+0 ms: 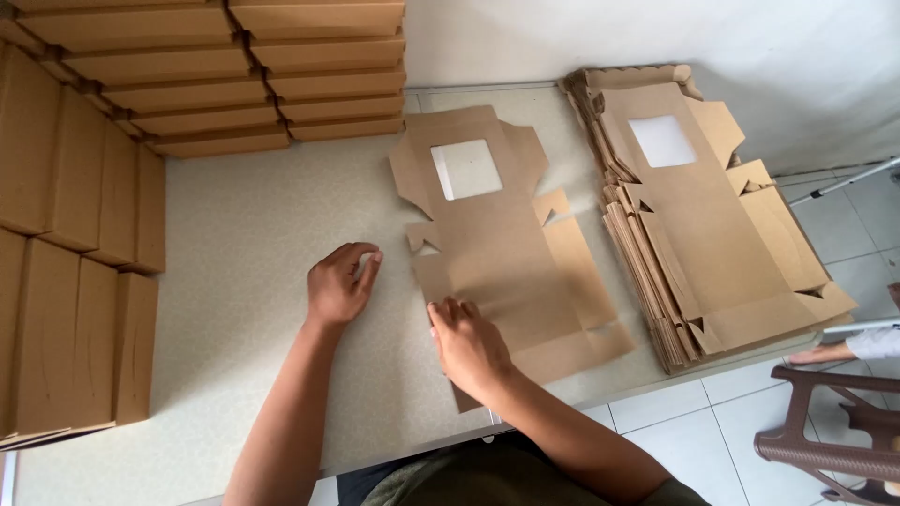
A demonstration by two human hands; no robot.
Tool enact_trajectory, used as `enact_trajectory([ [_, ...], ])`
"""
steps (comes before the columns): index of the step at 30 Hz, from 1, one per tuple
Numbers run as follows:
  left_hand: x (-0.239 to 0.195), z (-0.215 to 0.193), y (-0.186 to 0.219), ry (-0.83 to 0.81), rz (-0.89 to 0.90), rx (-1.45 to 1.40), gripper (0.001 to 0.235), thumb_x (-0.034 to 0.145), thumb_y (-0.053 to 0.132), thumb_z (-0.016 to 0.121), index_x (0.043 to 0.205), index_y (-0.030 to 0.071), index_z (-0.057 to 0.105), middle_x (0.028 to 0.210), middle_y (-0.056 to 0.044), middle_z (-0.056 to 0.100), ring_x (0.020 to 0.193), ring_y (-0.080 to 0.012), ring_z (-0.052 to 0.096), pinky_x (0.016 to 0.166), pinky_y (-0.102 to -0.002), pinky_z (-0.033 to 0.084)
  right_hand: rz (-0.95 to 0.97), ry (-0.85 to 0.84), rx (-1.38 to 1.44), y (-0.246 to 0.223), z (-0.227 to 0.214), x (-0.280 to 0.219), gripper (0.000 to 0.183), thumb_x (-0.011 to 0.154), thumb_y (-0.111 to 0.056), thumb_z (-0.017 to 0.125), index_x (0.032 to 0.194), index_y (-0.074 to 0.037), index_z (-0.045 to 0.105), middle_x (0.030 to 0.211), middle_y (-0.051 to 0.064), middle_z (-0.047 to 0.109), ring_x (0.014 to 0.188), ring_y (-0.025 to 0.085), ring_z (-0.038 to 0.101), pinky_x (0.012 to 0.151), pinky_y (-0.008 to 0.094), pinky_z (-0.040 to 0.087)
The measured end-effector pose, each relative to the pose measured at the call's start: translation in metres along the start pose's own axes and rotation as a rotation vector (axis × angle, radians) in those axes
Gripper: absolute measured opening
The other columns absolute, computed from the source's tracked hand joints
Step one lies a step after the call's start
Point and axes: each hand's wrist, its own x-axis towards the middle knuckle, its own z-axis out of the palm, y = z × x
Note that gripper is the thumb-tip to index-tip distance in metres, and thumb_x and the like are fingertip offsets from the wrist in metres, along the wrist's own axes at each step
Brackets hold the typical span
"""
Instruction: Assembling a cardboard box with a clear window by folding and tucking flaps.
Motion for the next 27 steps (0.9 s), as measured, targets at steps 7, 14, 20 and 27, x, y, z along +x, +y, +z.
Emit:
enact_trajectory([
  [7, -0.008, 0.013, -0.021, -0.045, -0.03, 0.04, 0.058, 0.098, 0.058, 0.047, 0.122, 0.01, 0.07, 0.089, -0.006, 0.06, 0.078, -0.022, 0.058, 0.067, -0.038, 0.047, -0.281, 0.019, 0.118, -0.058, -0.035, 0.0, 0.028, 0.094, -0.015, 0.064, 0.116, 0.001, 0.058, 0.121, 0.03, 0.063, 0.099, 0.04, 0.061, 0.073, 0.045, 0.055],
  [14, -0.014, 0.015, -0.02, -0.098, -0.081, 0.296, 0.063, 0.075, 0.033, 0.085, 0.131, 0.011, 0.066, 0.114, -0.011, 0.05, 0.107, -0.0393, 0.052, 0.093, -0.053, 0.045, -0.067, -0.009, 0.213, -0.009, -0.05, 0.067, 0.039, 0.097, -0.026, 0.061, 0.133, -0.012, 0.065, 0.13, 0.025, 0.06, 0.126, 0.047, 0.052, 0.102, 0.054, 0.044],
  [20, -0.014, 0.018, -0.016, -0.148, -0.227, 0.405, 0.061, 0.076, 0.038, 0.083, 0.13, 0.014, 0.069, 0.124, -0.009, 0.047, 0.113, -0.0354, 0.046, 0.099, -0.048, 0.037, 0.065, 0.017, 0.028, 0.025, -0.023, 0.074, 0.06, 0.099, -0.046, 0.058, 0.15, -0.016, 0.049, 0.159, 0.028, 0.035, 0.145, 0.055, 0.031, 0.117, 0.063, 0.027],
  [27, -0.002, 0.013, -0.001, -0.311, -0.289, 0.58, 0.059, 0.078, 0.037, 0.071, 0.131, 0.012, 0.068, 0.144, -0.017, 0.045, 0.127, -0.0382, 0.038, 0.105, -0.048, 0.024, 0.05, 0.095, -0.093, 0.021, -0.008, 0.074, 0.065, 0.092, -0.057, 0.063, 0.144, -0.018, 0.054, 0.148, 0.025, 0.046, 0.137, 0.054, 0.041, 0.108, 0.06, 0.037],
])
